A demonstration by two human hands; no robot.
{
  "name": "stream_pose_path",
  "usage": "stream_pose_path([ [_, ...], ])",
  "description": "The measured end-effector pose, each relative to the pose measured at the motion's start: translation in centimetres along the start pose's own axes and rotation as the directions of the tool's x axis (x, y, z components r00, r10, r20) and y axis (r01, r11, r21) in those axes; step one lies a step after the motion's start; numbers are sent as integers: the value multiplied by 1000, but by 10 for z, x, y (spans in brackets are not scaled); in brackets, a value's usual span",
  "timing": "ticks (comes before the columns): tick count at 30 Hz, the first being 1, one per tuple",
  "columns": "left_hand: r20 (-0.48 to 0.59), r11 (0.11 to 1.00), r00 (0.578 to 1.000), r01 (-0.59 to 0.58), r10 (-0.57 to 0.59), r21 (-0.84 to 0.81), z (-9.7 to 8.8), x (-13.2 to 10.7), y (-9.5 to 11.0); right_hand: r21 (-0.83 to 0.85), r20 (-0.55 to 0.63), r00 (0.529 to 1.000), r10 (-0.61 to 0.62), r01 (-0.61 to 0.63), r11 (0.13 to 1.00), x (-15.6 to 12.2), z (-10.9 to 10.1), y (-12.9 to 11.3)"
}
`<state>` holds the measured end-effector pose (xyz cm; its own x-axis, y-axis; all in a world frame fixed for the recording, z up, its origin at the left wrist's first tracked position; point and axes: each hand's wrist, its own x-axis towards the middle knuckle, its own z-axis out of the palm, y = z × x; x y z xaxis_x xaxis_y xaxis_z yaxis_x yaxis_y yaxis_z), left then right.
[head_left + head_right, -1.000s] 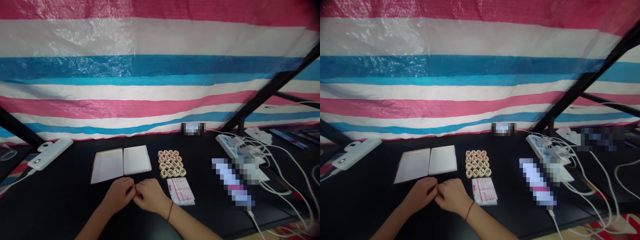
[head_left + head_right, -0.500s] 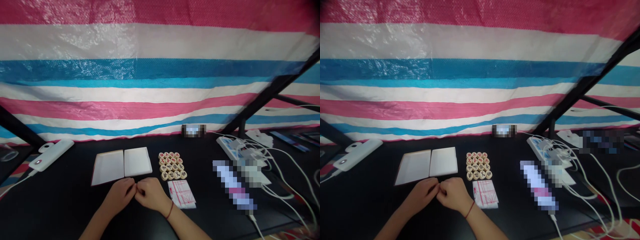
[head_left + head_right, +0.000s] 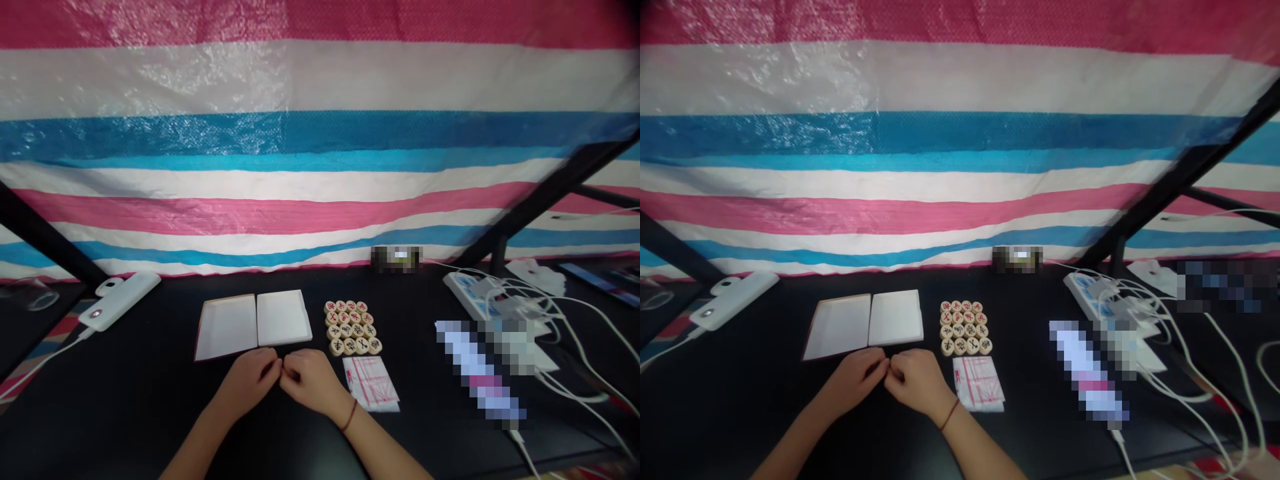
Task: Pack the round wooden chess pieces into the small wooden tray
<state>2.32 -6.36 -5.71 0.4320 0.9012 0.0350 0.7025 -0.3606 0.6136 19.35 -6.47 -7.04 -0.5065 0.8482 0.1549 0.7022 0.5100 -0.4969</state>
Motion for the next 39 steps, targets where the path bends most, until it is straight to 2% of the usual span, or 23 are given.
stream_pose_path([
  [16,-4,999,1000,-3,3,33,1,0,0,-11,-4,1000,-11,11,1000,0,1,1],
  [20,-7,997,1000,-28,29,73,2,-1,0,-48,-4,997,-74,74,996,-6,-3,-2],
  [22,-10,995,998,-59,60,85,2,-3,0,-43,-41,991,-126,124,991,-18,-10,-5],
  [24,-34,986,991,-123,128,113,2,-5,0,-29,-125,981,-145,142,989,-36,-21,-5],
  [26,-106,964,968,-207,226,166,1,-7,2,-48,-222,968,-113,105,993,-60,-34,-1],
  [28,-216,940,929,-252,302,229,-1,-9,4,-99,-306,950,-67,38,994,-86,-45,10],
  [31,-371,926,869,-216,327,310,-2,-8,6,-237,-420,907,-25,-83,968,-119,-52,33],
  [33,-429,919,847,-160,315,361,-2,-6,3,-299,-433,901,-2,-141,944,-136,-48,47],
  [35,-444,908,845,-109,299,406,1,-4,-2,-330,-434,901,15,-175,928,-147,-42,57],
  [39,-398,887,877,-66,270,457,7,-2,-11,-300,-465,884,57,-217,929,-153,-32,62],
])
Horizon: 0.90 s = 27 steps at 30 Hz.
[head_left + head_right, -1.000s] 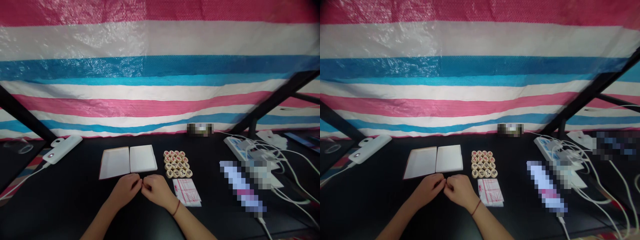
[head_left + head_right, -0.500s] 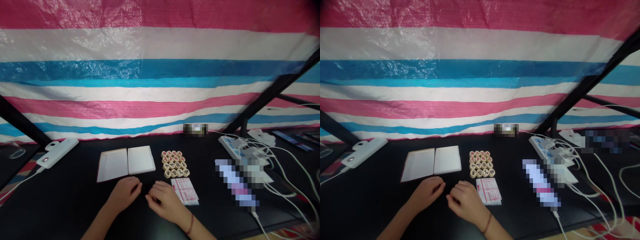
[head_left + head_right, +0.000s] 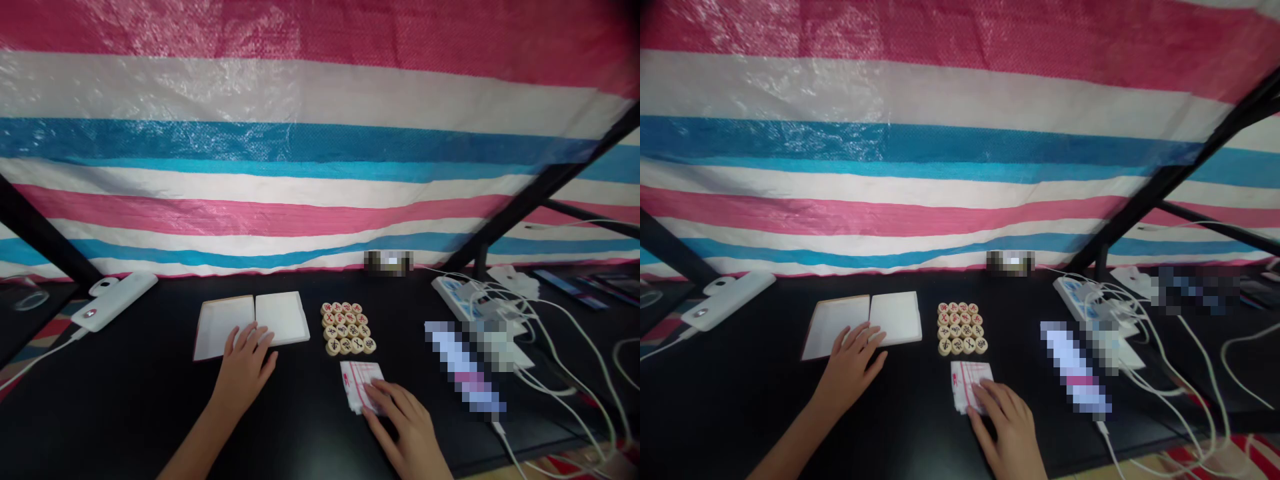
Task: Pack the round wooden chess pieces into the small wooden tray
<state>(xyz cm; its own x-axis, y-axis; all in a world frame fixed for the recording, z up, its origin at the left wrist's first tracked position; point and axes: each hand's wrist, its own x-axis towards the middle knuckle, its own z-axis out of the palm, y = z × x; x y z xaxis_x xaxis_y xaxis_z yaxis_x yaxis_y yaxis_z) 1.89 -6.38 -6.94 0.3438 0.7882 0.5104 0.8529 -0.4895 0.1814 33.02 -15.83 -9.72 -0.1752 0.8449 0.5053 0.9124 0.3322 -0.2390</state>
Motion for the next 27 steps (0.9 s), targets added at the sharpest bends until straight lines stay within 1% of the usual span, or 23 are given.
stream_pose_path([
  [3,61,1000,998,-15,15,3,-2,-2,2,42,13,1000,-6,5,999,2,1,-5],
  [5,94,1000,995,-25,26,-18,-8,-2,6,91,-7,1000,8,-8,996,6,0,-12],
  [7,124,998,992,-33,40,-56,-13,-2,11,166,-66,994,83,-71,984,12,-3,-22],
  [10,155,991,986,-46,65,-123,-19,-1,15,279,-186,959,215,-158,947,26,-11,-43],
  [12,122,991,992,-25,41,-128,-18,0,15,328,-246,938,243,-155,932,40,-15,-59],
  [13,89,994,996,-4,13,-109,-17,0,13,346,-264,937,230,-131,929,48,-16,-67],
  [14,49,997,999,23,-19,-77,-15,0,11,353,-292,938,186,-75,933,57,-15,-74],
  [15,11,998,999,51,-51,-37,-12,0,9,342,-316,941,119,-3,940,66,-13,-81],
  [17,-18,996,997,76,-75,43,-6,-2,3,284,-337,941,-34,136,949,82,-5,-92],
  [19,-19,990,995,98,-97,98,0,-6,-2,239,-287,947,-141,213,947,93,8,-99],
  [20,-6,989,995,104,-104,109,1,-7,-4,237,-235,958,-167,223,945,97,16,-102],
  [22,42,987,992,114,-119,112,2,-9,-5,263,-88,981,-170,188,946,100,29,-104],
  [24,104,988,986,115,-127,107,-1,-9,-5,290,58,987,-152,129,948,99,38,-103],
  [25,131,988,983,115,-128,104,-2,-9,-5,299,107,984,-144,106,948,97,41,-103],
  [27,169,989,978,110,-125,94,-6,-8,-5,307,158,978,-137,84,948,95,44,-101],
])
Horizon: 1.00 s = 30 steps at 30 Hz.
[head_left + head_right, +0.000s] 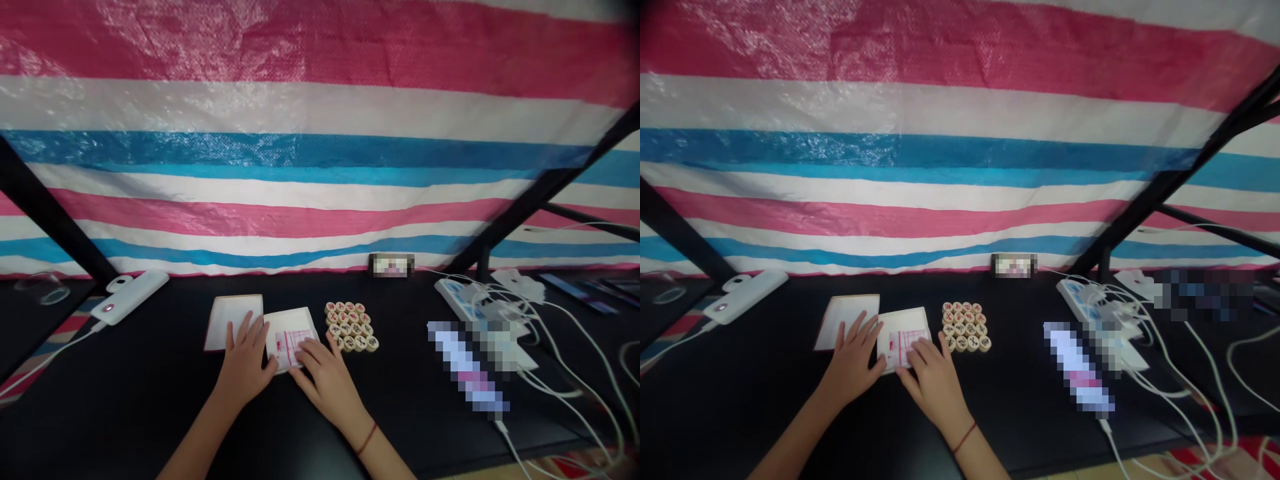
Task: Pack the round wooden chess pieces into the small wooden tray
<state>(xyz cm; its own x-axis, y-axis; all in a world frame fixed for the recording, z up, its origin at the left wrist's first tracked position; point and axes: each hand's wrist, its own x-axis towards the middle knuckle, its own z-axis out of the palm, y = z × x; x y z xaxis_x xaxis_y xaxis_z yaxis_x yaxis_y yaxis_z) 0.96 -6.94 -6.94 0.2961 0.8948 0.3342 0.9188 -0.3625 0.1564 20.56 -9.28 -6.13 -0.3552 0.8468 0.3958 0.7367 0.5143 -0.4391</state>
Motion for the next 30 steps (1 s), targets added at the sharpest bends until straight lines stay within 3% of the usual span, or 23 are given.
stream_pose_path([
  [14,36,998,999,-19,21,-66,-5,-2,0,-31,89,996,-11,14,999,8,-2,-5],
  [18,40,997,999,-26,29,-78,-7,-2,0,-57,-71,997,-23,19,998,19,-14,13],
  [21,41,995,999,-30,34,-92,-9,-3,0,-195,-189,976,104,-141,971,42,-28,39],
  [24,40,993,998,-37,42,-112,-10,-3,-1,-387,-76,959,274,-282,878,67,-38,58],
  [27,41,993,998,-46,50,-107,-10,-2,-1,-521,103,929,355,-253,815,83,-41,63],
  [30,41,994,998,-49,54,-96,-10,-2,-1,-561,185,905,384,-224,797,90,-38,63],
])
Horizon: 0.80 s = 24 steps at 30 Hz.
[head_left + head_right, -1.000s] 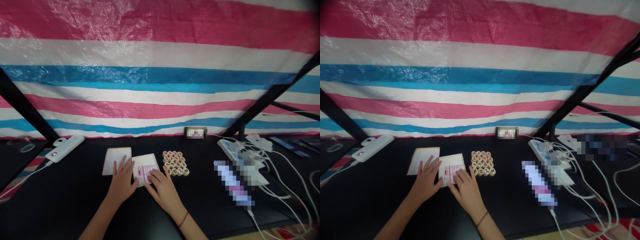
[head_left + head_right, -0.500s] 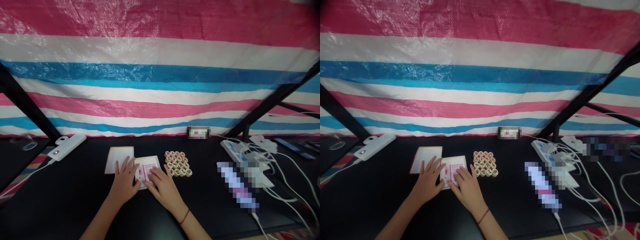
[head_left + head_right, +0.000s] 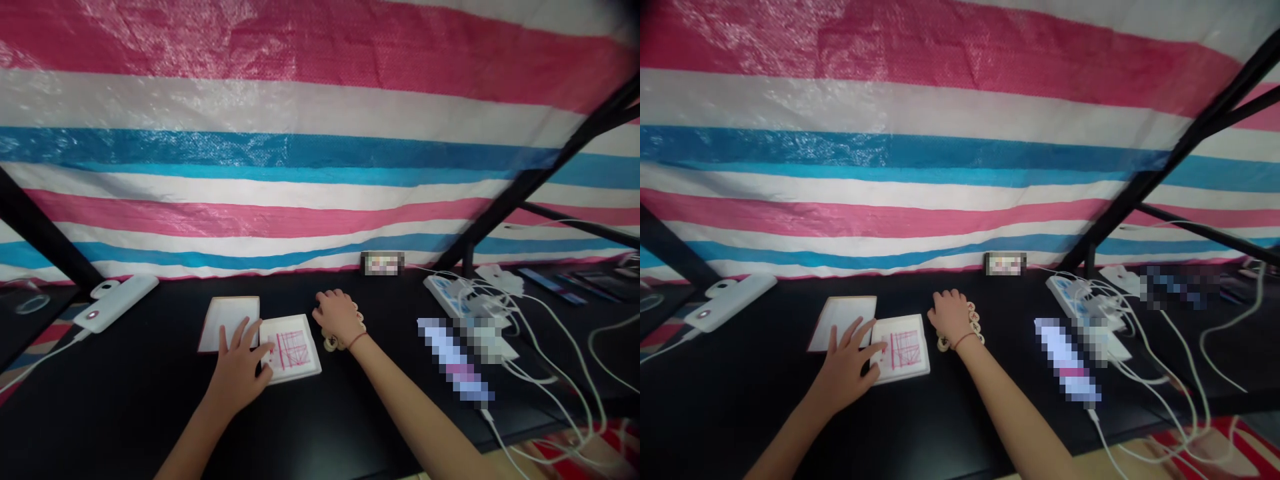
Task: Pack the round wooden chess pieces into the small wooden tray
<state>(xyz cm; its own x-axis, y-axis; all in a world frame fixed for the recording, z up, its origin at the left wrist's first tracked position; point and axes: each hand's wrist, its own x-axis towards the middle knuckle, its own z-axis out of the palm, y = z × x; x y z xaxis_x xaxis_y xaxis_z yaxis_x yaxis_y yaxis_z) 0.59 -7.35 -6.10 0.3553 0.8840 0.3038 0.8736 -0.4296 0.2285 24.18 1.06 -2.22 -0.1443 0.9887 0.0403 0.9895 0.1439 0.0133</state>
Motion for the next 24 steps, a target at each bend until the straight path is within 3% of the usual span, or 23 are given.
stream_pose_path([
  [10,17,999,999,-34,34,25,-1,1,-1,31,80,995,-55,53,998,15,1,1],
  [17,17,992,997,-76,75,102,1,-2,2,211,-91,991,-100,117,970,0,-16,-7],
  [19,18,991,997,-79,78,110,1,1,2,410,-189,975,-115,185,893,-8,-14,-18],
  [21,4,993,998,-56,56,106,-1,5,-2,624,-304,946,-112,286,727,-15,-7,-32],
  [24,-17,995,1000,17,-15,101,-4,13,-13,762,-386,919,-76,364,535,-21,7,-52],
])
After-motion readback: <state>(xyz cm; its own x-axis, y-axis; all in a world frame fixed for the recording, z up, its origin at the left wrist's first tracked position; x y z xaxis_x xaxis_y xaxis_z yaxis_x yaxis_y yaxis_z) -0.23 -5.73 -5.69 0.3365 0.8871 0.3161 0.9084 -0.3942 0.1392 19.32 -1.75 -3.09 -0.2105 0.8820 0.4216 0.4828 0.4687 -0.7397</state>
